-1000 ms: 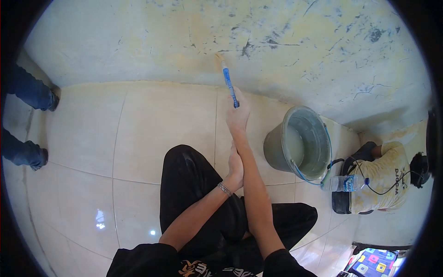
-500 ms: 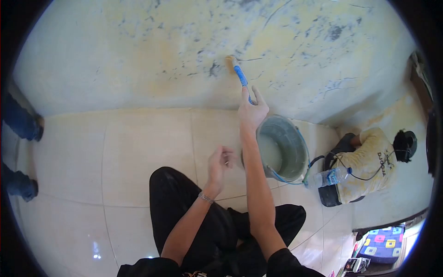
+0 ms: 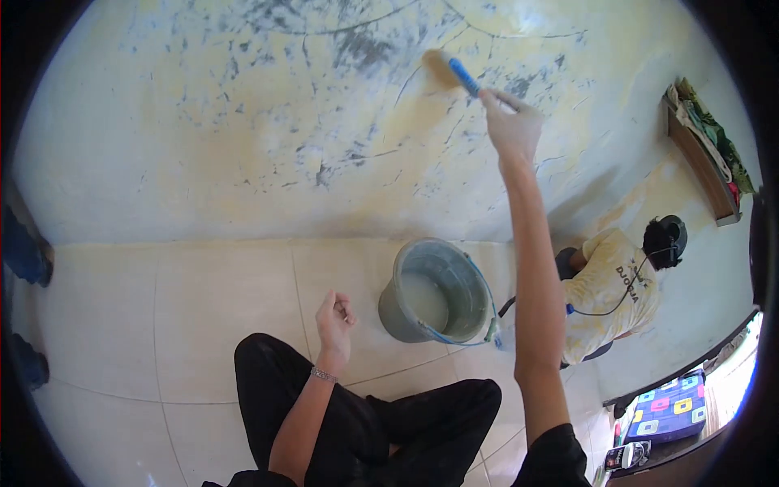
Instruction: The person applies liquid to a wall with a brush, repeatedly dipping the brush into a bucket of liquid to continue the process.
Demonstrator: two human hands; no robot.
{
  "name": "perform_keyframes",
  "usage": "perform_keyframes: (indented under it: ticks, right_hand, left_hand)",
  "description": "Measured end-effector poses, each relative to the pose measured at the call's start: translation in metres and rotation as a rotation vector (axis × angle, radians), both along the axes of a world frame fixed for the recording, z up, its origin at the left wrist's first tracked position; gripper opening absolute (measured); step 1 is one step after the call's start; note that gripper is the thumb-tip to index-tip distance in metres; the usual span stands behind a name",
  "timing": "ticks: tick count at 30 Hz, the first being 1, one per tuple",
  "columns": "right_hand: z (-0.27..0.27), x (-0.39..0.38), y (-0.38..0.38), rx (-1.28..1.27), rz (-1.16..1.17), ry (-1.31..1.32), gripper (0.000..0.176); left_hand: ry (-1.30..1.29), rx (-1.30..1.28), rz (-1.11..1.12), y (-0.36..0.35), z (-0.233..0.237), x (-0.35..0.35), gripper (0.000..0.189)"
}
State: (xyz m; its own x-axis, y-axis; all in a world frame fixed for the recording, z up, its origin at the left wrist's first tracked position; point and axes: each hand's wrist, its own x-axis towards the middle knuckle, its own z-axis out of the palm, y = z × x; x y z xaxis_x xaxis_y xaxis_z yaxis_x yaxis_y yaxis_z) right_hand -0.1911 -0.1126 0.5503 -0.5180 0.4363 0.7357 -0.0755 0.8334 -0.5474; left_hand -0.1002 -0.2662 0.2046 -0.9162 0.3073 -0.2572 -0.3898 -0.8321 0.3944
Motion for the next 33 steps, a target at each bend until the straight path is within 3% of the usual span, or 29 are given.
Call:
perform_keyframes:
  ticks: [3,6,9,12,17,21,23,26,29,31,33]
  right_hand:
    - [0.058,-0.011,0.001,0.183,-0.028,0.175,0.026]
    - [0.101,-0.019,-0.004,0.123,-0.032,0.290,0.027]
    - [0.107,-0.042,0.004,0.265,-0.040,0.493,0.028]
    - [0.090,-0.061,0.001,0.318,-0.074,0.397,0.030]
    - [-0.009,-0.070,0.001,0.389,0.010,0.409,0.031]
    - [-0.130,-0.029,0.006,0.456,0.037,0.033,0.031]
    - [-0.175,-0.010,0.029,0.392,0.184,-0.108,0.029]
    - [-0.147,0.021,0.051,0.230,0.385,-0.501,0.029]
    - [-0.085,0.005,0.082,0.363,0.614,-0.538,0.033]
    - [-0.005,0.000,0.072,0.282,0.389,-0.759,0.037]
    - [0.069,0.000,0.050,0.323,0.358,-0.631,0.040]
  left_hand:
    - [-0.014,-0.006,0.018,0.000,0.003,0.000,0.032]
    - [-0.002,-0.009,0.066,0.000,0.004,0.001,0.031]
    - [0.000,-0.029,0.088,-0.004,0.010,0.002,0.030]
    - [-0.011,-0.002,0.060,-0.005,0.008,0.002,0.029]
    - [-0.039,-0.016,0.057,-0.004,0.005,0.002,0.026]
    - [-0.045,0.000,0.087,-0.006,0.010,0.000,0.026]
    - [-0.075,0.002,0.105,-0.004,0.009,0.001,0.027]
    - [-0.064,-0.018,0.096,-0.002,0.002,0.001,0.026]
    - [-0.062,-0.032,0.140,-0.004,0.008,0.000,0.026]
    - [-0.077,-0.032,0.129,-0.002,0.006,0.000,0.026]
    - [-0.087,-0.043,0.113,-0.003,0.008,-0.001,0.026]
